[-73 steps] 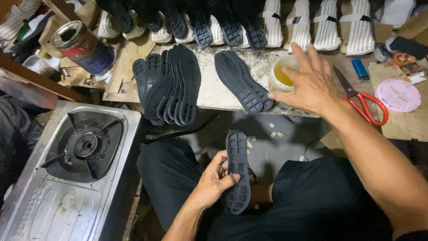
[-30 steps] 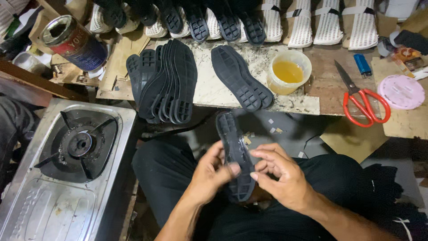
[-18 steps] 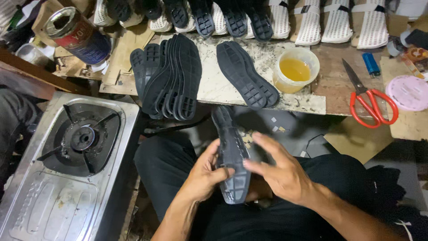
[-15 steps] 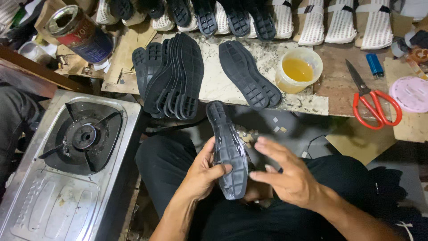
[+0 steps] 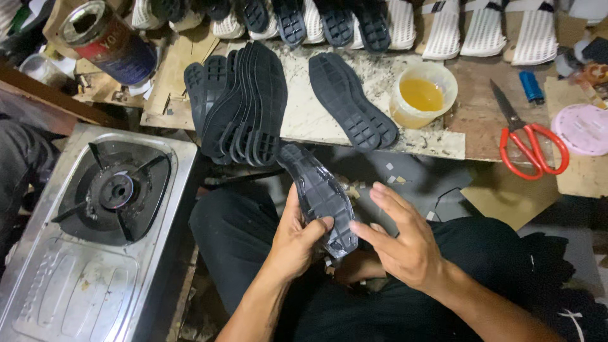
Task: The person takes a woven shoe upper from the shelf and holds it on their lap, then picks rubber soles from the table and spreads yellow adhesive over the sole surfaces by hand, rubbing the glue in and turning the soles over to coat different areas. They place coated soles back on the table and continue with additional soles.
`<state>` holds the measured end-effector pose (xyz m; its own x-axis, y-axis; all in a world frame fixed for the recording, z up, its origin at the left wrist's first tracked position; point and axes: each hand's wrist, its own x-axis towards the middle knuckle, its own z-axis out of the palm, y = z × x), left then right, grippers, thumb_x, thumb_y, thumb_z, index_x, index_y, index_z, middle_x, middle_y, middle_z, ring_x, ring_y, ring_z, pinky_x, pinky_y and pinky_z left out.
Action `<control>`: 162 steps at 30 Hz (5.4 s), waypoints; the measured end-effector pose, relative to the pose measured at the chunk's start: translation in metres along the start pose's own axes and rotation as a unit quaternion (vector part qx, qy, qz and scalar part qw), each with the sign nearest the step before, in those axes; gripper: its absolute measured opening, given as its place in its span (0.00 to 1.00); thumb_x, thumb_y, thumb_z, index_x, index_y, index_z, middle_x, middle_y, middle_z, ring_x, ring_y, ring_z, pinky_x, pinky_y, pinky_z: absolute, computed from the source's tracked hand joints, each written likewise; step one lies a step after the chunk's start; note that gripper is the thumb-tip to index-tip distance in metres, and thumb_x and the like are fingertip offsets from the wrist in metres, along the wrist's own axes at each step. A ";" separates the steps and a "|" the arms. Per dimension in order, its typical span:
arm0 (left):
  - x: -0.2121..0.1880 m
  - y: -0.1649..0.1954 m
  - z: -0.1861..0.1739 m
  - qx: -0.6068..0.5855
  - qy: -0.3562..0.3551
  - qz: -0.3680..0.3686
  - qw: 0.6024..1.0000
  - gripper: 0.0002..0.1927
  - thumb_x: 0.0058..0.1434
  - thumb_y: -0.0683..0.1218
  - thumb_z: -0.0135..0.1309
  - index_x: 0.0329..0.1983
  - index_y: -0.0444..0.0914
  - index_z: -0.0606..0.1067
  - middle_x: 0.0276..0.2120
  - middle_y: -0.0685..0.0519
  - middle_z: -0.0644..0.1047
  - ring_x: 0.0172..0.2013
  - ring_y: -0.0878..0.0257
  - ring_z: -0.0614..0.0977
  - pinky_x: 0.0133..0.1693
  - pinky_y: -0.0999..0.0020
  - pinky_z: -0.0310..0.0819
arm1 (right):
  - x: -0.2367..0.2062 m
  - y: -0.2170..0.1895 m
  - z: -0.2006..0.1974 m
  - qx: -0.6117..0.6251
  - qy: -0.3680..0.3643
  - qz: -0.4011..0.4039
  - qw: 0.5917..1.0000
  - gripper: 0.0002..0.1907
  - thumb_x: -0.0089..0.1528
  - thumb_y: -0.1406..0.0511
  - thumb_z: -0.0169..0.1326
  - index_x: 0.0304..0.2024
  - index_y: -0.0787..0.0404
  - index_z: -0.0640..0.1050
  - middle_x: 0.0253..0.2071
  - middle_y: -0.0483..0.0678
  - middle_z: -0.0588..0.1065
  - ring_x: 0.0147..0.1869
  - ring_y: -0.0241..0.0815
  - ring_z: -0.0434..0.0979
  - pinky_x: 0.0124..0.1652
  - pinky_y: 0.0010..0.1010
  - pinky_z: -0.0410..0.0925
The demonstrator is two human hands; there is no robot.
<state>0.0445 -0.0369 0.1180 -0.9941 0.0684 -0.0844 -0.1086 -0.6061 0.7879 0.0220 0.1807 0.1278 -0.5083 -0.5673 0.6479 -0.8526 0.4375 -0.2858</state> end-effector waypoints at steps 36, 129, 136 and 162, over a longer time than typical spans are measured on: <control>-0.043 -0.041 -0.032 -0.323 -0.085 -0.054 0.941 0.52 0.64 0.75 0.35 0.79 0.37 0.49 0.76 0.45 0.55 0.74 0.52 0.57 0.74 0.51 0.46 | 0.084 0.149 -0.053 -0.246 -0.140 0.198 0.938 0.22 0.57 0.50 0.62 0.42 0.61 0.85 0.71 0.62 0.63 0.77 0.68 0.53 0.65 0.66 0.50; 0.035 -0.096 -0.056 0.171 0.023 -0.090 0.981 0.16 0.66 0.51 0.57 0.29 0.35 0.76 0.22 0.56 0.77 0.24 0.70 0.75 0.30 0.73 0.69 | 0.198 0.216 -0.066 -0.166 -0.038 0.218 0.961 0.44 0.48 0.64 0.68 0.69 0.58 0.71 0.60 0.63 0.69 0.59 0.64 0.72 0.54 0.47 0.68; 0.038 -0.096 -0.041 0.210 -0.018 -0.111 0.971 0.11 0.67 0.49 0.55 0.46 0.38 0.76 0.27 0.60 0.75 0.30 0.72 0.74 0.34 0.74 0.69 | 0.165 0.156 -0.039 -0.136 -0.030 0.093 0.986 0.27 0.60 0.61 0.60 0.61 0.62 0.75 0.62 0.56 0.73 0.65 0.56 0.73 0.62 0.46 0.67; 0.026 -0.044 -0.030 -0.115 0.050 -0.031 0.992 0.31 0.62 0.62 0.44 0.66 0.45 0.67 0.51 0.49 0.81 0.47 0.60 0.83 0.48 0.64 0.77 | 0.085 0.001 -0.029 -0.008 -0.103 0.053 0.993 0.30 0.53 0.56 0.65 0.54 0.64 0.78 0.55 0.57 0.73 0.59 0.56 0.74 0.65 0.61 0.55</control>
<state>0.0229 -0.0315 0.0628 -0.9794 0.0389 -0.1979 -0.1558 -0.7689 0.6200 -0.0185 0.1533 0.2032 -0.6102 -0.6481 0.4557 -0.7920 0.5125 -0.3318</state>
